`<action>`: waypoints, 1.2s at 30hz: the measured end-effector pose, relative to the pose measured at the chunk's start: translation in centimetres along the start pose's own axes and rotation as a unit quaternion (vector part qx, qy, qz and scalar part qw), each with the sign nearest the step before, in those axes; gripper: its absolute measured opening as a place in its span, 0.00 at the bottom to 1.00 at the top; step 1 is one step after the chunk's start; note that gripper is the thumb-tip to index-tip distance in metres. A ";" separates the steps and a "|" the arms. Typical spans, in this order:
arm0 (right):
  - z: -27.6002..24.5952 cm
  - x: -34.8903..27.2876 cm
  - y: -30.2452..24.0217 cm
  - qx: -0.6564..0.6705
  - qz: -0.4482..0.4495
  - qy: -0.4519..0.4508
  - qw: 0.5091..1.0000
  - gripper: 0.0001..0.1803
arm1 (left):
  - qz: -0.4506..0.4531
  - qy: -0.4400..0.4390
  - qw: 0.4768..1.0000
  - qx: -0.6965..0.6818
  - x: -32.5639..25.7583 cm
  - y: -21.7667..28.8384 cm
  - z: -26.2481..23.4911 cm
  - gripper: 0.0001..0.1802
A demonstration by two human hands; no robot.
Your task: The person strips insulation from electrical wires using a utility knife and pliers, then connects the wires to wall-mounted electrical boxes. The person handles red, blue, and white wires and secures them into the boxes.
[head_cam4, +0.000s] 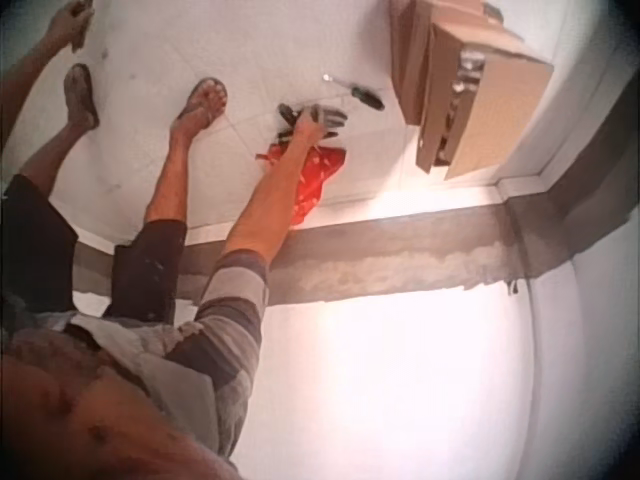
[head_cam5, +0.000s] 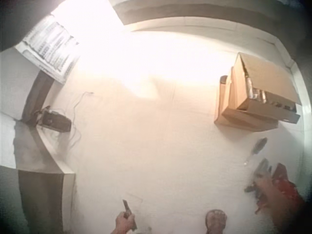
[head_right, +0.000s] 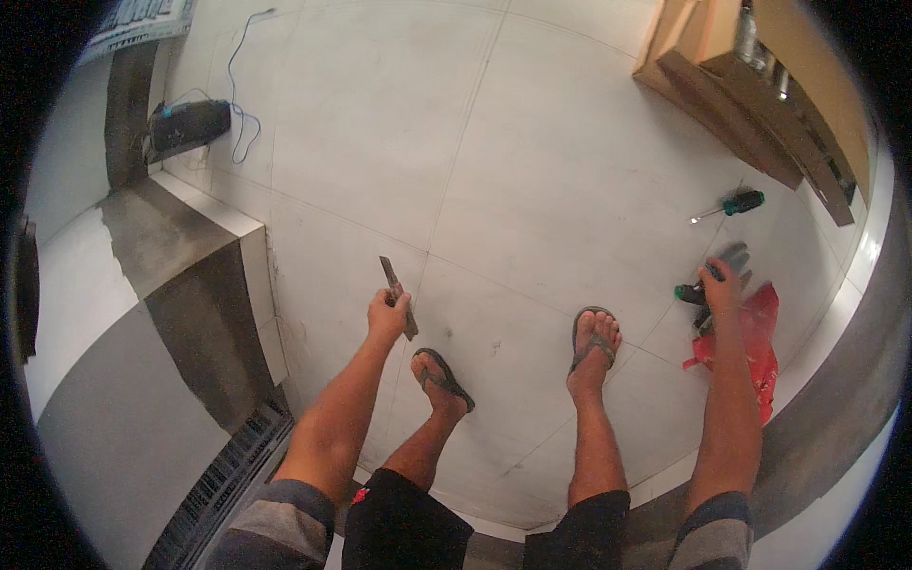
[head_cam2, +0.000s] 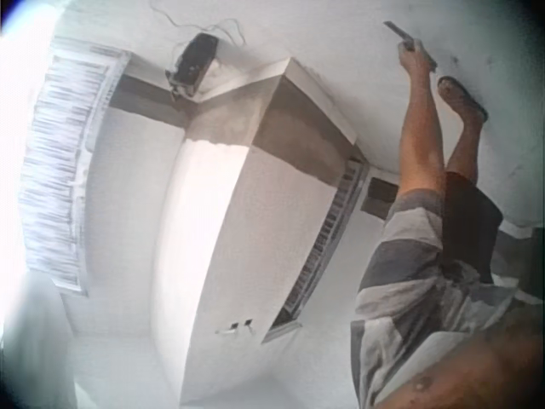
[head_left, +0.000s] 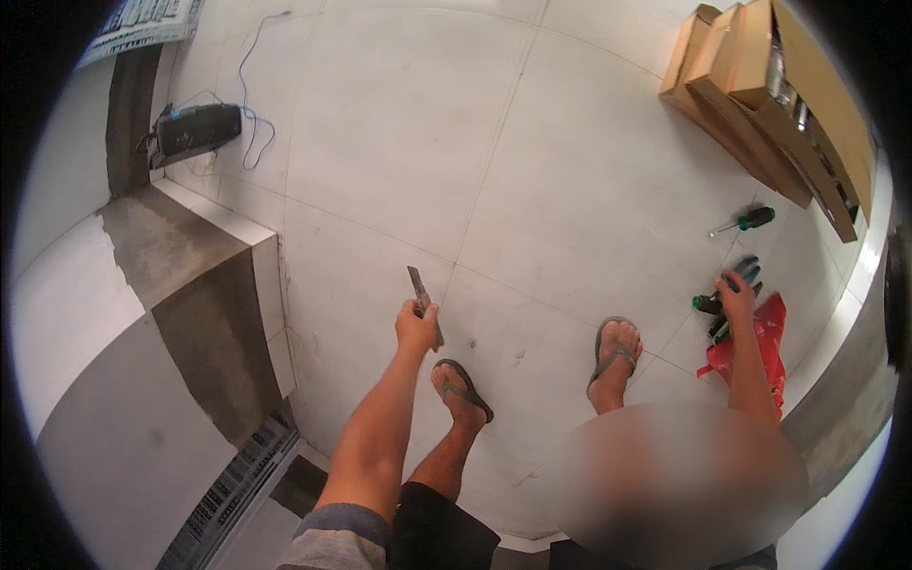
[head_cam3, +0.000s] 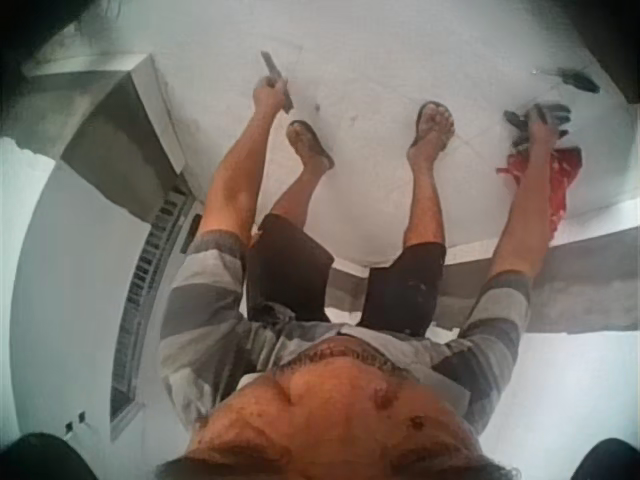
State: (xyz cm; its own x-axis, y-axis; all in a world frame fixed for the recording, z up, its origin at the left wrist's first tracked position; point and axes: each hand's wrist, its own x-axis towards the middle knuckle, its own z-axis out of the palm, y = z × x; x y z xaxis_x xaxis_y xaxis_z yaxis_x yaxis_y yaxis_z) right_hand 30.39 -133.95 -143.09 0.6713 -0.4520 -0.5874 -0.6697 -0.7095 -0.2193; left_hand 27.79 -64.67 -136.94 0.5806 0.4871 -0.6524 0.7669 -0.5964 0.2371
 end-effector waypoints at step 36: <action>-2.7 -46.6 -37.4 0.539 0.100 -0.345 0.761 0.21 | 0.024 -0.051 0.998 0.040 4.5 -8.9 -3.7 0.18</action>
State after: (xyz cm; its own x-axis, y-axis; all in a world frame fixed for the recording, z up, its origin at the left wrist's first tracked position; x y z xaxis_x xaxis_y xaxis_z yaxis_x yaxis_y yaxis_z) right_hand 25.00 -87.83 -105.38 0.4443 0.1641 -0.8807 -0.8579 0.3613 -0.3654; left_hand 24.55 -54.80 -139.30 0.5822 0.3917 -0.7125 0.7123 -0.6682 0.2147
